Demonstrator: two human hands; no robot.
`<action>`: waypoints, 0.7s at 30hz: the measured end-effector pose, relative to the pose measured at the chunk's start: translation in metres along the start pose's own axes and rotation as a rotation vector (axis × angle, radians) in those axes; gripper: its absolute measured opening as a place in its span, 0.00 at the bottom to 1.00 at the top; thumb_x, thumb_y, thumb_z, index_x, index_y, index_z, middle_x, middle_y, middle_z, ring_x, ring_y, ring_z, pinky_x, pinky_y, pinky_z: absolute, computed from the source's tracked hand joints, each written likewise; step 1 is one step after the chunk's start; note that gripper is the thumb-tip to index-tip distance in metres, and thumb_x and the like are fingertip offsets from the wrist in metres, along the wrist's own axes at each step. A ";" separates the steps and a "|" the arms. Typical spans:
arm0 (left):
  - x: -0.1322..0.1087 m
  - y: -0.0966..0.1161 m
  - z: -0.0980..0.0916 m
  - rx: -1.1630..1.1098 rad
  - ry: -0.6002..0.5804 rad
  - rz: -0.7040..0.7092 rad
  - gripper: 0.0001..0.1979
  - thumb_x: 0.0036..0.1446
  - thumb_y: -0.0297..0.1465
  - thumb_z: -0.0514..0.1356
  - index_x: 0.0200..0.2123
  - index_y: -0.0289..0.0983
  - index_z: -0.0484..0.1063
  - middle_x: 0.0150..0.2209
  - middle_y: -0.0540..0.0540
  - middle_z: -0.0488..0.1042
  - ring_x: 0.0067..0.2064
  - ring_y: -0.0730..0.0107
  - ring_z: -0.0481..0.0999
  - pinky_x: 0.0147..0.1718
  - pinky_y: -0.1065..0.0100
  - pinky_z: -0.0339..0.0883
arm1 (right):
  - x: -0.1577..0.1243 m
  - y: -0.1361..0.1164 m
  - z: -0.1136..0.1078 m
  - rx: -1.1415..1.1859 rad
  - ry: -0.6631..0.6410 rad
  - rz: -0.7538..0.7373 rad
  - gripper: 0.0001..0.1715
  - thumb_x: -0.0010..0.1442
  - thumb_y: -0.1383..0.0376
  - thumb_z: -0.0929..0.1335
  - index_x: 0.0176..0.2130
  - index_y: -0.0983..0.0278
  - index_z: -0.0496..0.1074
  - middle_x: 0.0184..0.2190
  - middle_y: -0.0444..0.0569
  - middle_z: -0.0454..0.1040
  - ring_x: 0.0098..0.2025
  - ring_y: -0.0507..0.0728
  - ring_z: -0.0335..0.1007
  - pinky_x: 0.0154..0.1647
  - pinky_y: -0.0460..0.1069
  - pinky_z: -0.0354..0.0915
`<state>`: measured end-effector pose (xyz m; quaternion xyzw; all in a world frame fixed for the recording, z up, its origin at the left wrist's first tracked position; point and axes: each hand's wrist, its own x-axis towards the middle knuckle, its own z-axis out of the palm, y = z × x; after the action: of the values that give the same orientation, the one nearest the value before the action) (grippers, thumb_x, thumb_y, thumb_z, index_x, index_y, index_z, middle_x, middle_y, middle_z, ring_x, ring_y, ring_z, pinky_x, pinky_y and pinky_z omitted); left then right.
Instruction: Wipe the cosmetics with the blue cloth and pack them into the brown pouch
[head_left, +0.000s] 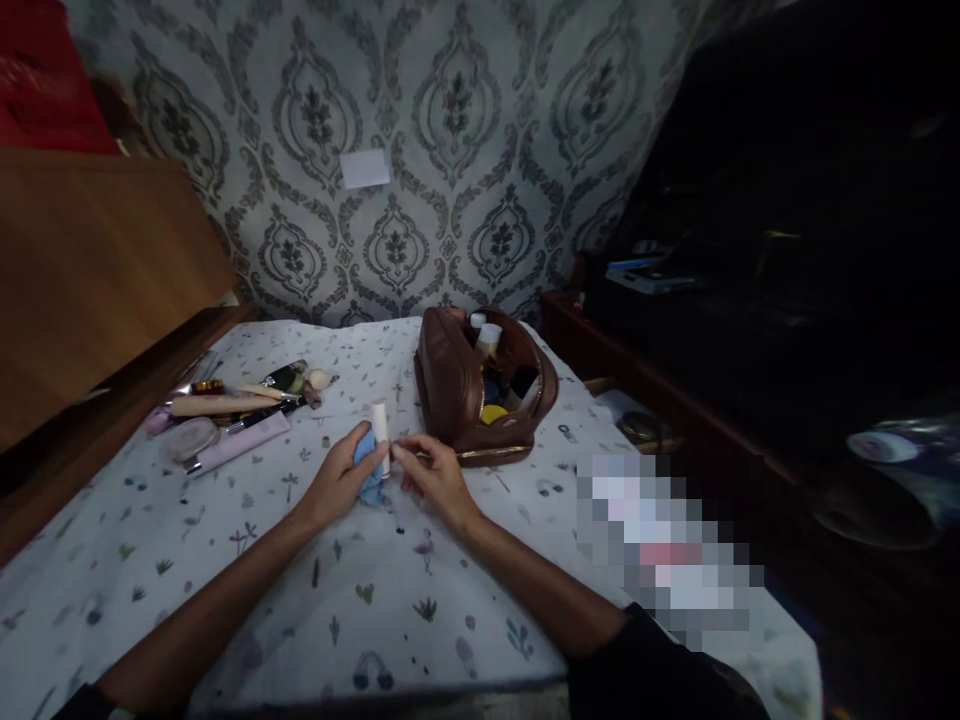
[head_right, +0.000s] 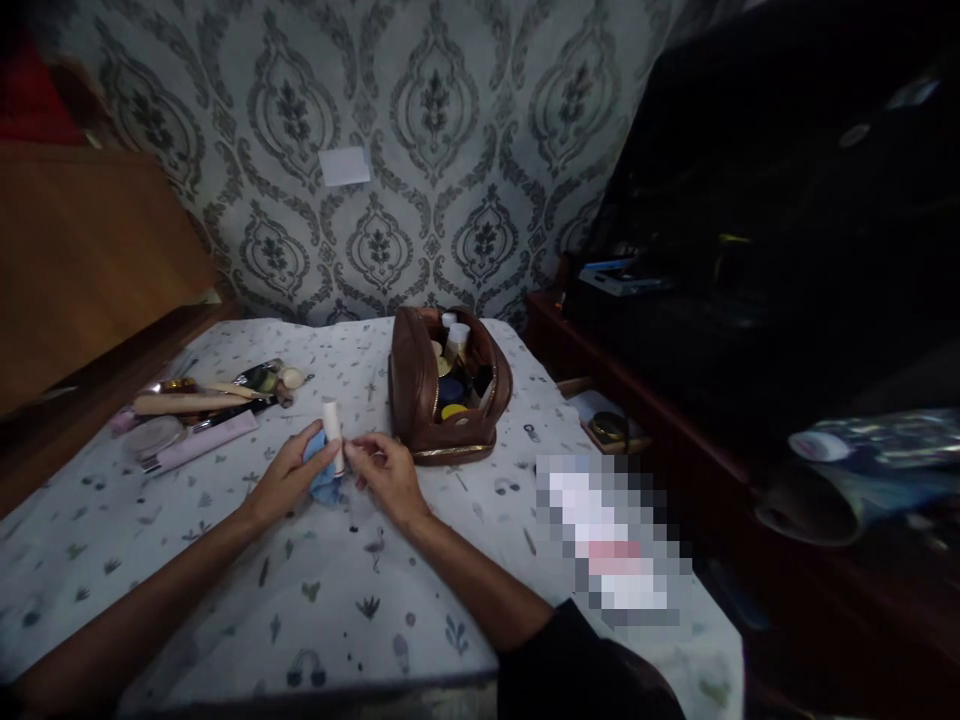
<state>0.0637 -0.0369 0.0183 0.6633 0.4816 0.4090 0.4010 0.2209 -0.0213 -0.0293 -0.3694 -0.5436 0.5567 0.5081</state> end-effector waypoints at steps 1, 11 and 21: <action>-0.001 0.000 0.000 0.012 -0.027 0.007 0.17 0.59 0.45 0.59 0.35 0.36 0.66 0.28 0.51 0.69 0.30 0.71 0.68 0.29 0.71 0.62 | 0.000 -0.002 0.000 0.021 0.014 -0.015 0.28 0.50 0.44 0.72 0.37 0.65 0.72 0.22 0.41 0.68 0.19 0.48 0.60 0.17 0.43 0.54; -0.008 -0.002 0.014 -0.067 -0.017 -0.080 0.25 0.59 0.54 0.53 0.27 0.38 0.64 0.19 0.53 0.68 0.19 0.73 0.66 0.20 0.72 0.61 | -0.003 -0.010 0.004 0.169 -0.085 0.038 0.29 0.46 0.45 0.75 0.35 0.65 0.72 0.18 0.39 0.66 0.18 0.47 0.59 0.17 0.43 0.52; 0.010 0.015 0.037 -0.231 0.172 -0.051 0.24 0.59 0.54 0.53 0.30 0.37 0.67 0.22 0.52 0.68 0.24 0.72 0.70 0.25 0.71 0.68 | -0.030 -0.061 -0.015 -0.078 0.110 -0.214 0.17 0.55 0.53 0.73 0.36 0.63 0.73 0.30 0.46 0.74 0.32 0.53 0.71 0.36 0.49 0.69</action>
<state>0.1050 -0.0355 0.0214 0.5627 0.4809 0.5067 0.4420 0.2517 -0.0533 0.0240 -0.3587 -0.5725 0.4569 0.5787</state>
